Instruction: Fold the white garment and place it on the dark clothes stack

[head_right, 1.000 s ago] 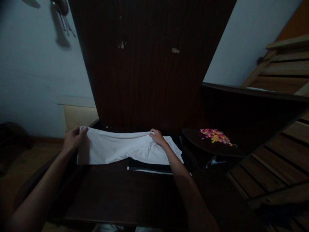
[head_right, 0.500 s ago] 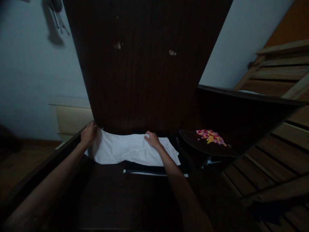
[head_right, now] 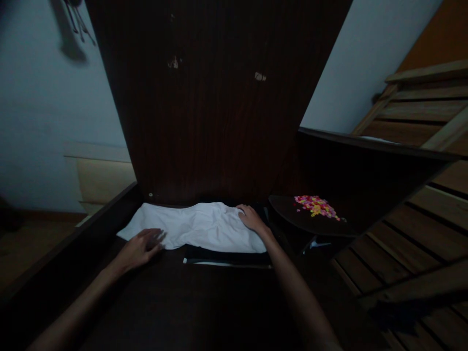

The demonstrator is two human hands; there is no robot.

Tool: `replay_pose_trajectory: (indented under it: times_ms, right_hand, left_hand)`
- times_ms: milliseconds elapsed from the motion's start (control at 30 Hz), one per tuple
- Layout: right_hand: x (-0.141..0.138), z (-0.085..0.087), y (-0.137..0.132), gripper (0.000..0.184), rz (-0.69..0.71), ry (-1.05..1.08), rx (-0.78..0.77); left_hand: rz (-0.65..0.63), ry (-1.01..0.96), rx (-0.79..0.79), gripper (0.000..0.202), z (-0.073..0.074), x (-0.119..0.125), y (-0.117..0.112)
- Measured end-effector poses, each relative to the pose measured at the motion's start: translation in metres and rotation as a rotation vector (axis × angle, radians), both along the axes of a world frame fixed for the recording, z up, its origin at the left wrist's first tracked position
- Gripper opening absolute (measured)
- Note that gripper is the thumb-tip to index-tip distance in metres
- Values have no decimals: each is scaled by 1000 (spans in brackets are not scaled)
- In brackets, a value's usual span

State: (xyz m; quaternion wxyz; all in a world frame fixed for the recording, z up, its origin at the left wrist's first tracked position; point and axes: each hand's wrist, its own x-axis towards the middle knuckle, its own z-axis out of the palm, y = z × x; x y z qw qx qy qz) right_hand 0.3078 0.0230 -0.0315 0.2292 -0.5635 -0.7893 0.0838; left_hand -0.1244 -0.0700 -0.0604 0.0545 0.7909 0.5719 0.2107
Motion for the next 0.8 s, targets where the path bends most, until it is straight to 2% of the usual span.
replay_pose_trajectory:
  times_ms: [133, 300, 467, 600, 800]
  right_hand:
    - [5, 5, 10, 37, -26, -97, -37]
    - [6, 18, 24, 31, -55, -179, -144]
    - [23, 35, 33, 32, -64, -156, -254]
    - [34, 42, 36, 35, -91, -97, -242]
    - [33, 27, 28, 28, -252, 22, -181]
  left_hand:
    - [-40, 93, -86, 53, -16, -8, -8]
    - [-113, 187, -38, 43, -30, -20, 3]
    - [-154, 223, -21, 52, -41, -38, 10]
    - [-84, 114, -40, 50, -43, -47, 14]
    - [-76, 39, 5, 45, -36, -42, 7]
